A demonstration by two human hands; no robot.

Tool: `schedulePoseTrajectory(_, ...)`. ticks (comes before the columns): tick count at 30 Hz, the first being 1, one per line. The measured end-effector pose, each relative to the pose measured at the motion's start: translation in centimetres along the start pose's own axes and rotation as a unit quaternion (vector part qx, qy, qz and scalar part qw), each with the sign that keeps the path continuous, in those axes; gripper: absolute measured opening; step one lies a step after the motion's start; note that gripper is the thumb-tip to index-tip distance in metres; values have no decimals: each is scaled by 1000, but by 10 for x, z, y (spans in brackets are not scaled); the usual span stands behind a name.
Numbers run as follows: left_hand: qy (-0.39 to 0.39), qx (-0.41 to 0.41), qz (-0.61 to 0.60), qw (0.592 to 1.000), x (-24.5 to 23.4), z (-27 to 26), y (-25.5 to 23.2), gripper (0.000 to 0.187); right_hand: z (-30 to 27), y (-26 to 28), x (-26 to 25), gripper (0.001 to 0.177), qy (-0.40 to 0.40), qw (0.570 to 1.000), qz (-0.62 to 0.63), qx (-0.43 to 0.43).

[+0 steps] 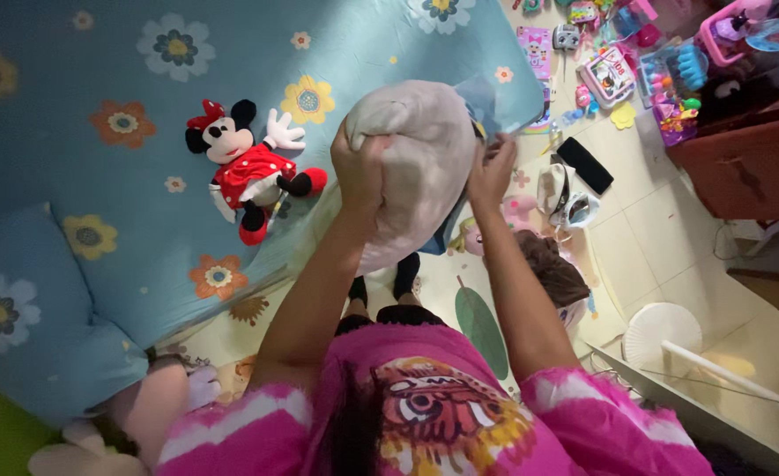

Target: The person makes a bed by arranging pillows and placing a pillowcase on a pillow. They also handle a brown towel, folding it and placing it on the bed.

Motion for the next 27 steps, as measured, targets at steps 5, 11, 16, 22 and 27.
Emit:
schedulePoseTrajectory(5, -26, 21, 16, 999, -19, 4, -7, 43, -40, -70, 35, 31, 41, 998, -37, 43)
schedulePoseTrajectory(11, -78, 12, 9, 997, -38, 5, -24, 45, -23, -90, 51, 19, 30, 987, -106, 120)
schedulePoseTrajectory(16, -141, 32, 38, 989, -40, -7, -18, 49, 0, 30, 82, 24, 152, 985, 75, 32)
schedulePoseTrajectory(22, -110, -18, -103, 988, -52, -7, 21, 65, 32, 90, 81, 30, 211, 977, -28, 1)
schedulePoseTrajectory(27, -81, 183, 262, 944, -43, -28, -19, 108, 38, 71, 77, 16, 295, 944, 146, 34)
Point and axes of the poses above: each hand's wrist, its own z-axis towards the middle knuckle, its own x-axis out of the palm, y = z × x, the point moved 8 cm from there along z, towards the middle knuckle, and after that the axes turned 6 degrees about z, right-handed, at the moved point
